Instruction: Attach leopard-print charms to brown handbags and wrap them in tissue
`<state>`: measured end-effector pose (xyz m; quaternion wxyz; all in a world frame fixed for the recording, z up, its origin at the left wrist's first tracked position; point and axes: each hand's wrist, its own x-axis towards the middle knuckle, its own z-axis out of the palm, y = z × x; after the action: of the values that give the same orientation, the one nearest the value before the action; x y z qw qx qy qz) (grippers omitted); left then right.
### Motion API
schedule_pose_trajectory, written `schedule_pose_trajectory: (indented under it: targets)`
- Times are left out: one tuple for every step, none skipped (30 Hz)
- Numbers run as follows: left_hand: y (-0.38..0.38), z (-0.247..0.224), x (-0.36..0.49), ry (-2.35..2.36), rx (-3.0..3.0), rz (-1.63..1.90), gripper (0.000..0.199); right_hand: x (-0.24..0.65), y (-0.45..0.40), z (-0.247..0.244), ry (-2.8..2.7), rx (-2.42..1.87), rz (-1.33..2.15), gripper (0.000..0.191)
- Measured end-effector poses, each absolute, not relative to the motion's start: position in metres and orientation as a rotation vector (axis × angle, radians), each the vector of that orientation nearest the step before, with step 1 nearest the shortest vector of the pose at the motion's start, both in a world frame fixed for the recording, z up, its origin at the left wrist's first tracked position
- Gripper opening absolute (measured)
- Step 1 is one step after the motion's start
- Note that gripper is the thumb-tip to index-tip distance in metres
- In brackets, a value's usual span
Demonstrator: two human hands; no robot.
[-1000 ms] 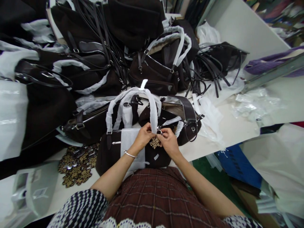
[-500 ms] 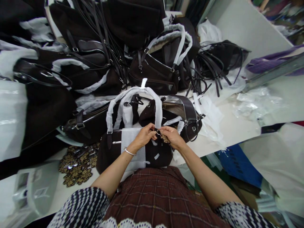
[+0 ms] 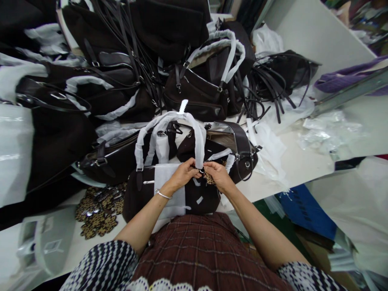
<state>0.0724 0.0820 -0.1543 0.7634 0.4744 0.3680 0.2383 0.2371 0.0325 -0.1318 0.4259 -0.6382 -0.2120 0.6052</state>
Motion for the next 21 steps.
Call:
schedule_pose_trajectory:
  targets:
    - [0.082, -0.154, 0.072, 0.793, 1.025, 0.521, 0.020, 0.235, 0.032, -0.132, -0.514, -1.602, 1.493, 0.036]
    - [0.082, -0.153, 0.072, 0.790, 1.016, 0.520, 0.023, 0.235, 0.032, -0.132, -0.505, -1.607, 1.485, 0.036]
    - [0.082, -0.152, 0.072, 0.789, 1.007, 0.514, 0.025, 0.234, 0.032, -0.131, -0.499, -1.611, 1.487, 0.036]
    - [0.083, -0.151, 0.072, 0.792, 1.004, 0.504, 0.026, 0.235, 0.032, -0.131, -0.498, -1.611, 1.503, 0.036]
    - [0.083, -0.151, 0.072, 0.797, 1.009, 0.492, 0.027, 0.237, 0.032, -0.131, -0.501, -1.609, 1.530, 0.036]
    - [0.083, -0.150, 0.072, 0.804, 1.025, 0.483, 0.026, 0.239, 0.033, -0.131, -0.506, -1.604, 1.563, 0.036]
    - [0.084, -0.149, 0.072, 0.808, 1.050, 0.480, 0.025, 0.242, 0.033, -0.131, -0.509, -1.596, 1.599, 0.036]
    - [0.084, -0.149, 0.072, 0.807, 1.081, 0.481, 0.024, 0.244, 0.034, -0.131, -0.513, -1.588, 1.633, 0.036]
    - [0.085, -0.149, 0.072, 0.804, 1.113, 0.485, 0.023, 0.246, 0.035, -0.131, -0.516, -1.579, 1.660, 0.036]
    - [0.085, -0.149, 0.073, 0.799, 1.144, 0.492, 0.022, 0.247, 0.035, -0.131, -0.520, -1.576, 1.674, 0.036]
    - [0.084, -0.149, 0.073, 0.797, 1.174, 0.500, 0.020, 0.248, 0.035, -0.131, -0.524, -1.579, 1.675, 0.036]
    - [0.083, -0.150, 0.073, 0.800, 1.204, 0.508, 0.019, 0.247, 0.035, -0.132, -0.531, -1.586, 1.665, 0.035]
    - [0.081, -0.151, 0.074, 0.811, 1.234, 0.518, 0.018, 0.247, 0.034, -0.132, -0.540, -1.596, 1.644, 0.035]
    - [0.079, -0.152, 0.075, 0.829, 1.265, 0.531, 0.017, 0.245, 0.034, -0.132, -0.548, -1.605, 1.614, 0.034]
    - [0.077, -0.152, 0.076, 0.853, 1.300, 0.546, 0.016, 0.244, 0.033, -0.133, -0.553, -1.612, 1.584, 0.033]
    - [0.075, -0.153, 0.077, 0.879, 1.337, 0.566, 0.016, 0.242, 0.032, -0.133, -0.556, -1.615, 1.559, 0.033]
    - [0.072, -0.153, 0.078, 0.906, 1.372, 0.585, 0.016, 0.241, 0.030, -0.133, -0.559, -1.615, 1.543, 0.034]
    - [0.071, -0.153, 0.079, 0.932, 1.403, 0.605, 0.016, 0.240, 0.029, -0.133, -0.567, -1.613, 1.539, 0.035]
    - [0.070, -0.153, 0.080, 0.955, 1.423, 0.620, 0.016, 0.240, 0.028, -0.133, -0.585, -1.610, 1.543, 0.036]
    - [0.069, -0.153, 0.080, 0.970, 1.428, 0.626, 0.016, 0.240, 0.027, -0.133, -0.623, -1.611, 1.548, 0.037]
    - [0.070, -0.153, 0.080, 0.976, 1.420, 0.622, 0.016, 0.242, 0.026, -0.133, -0.690, -1.621, 1.548, 0.038]
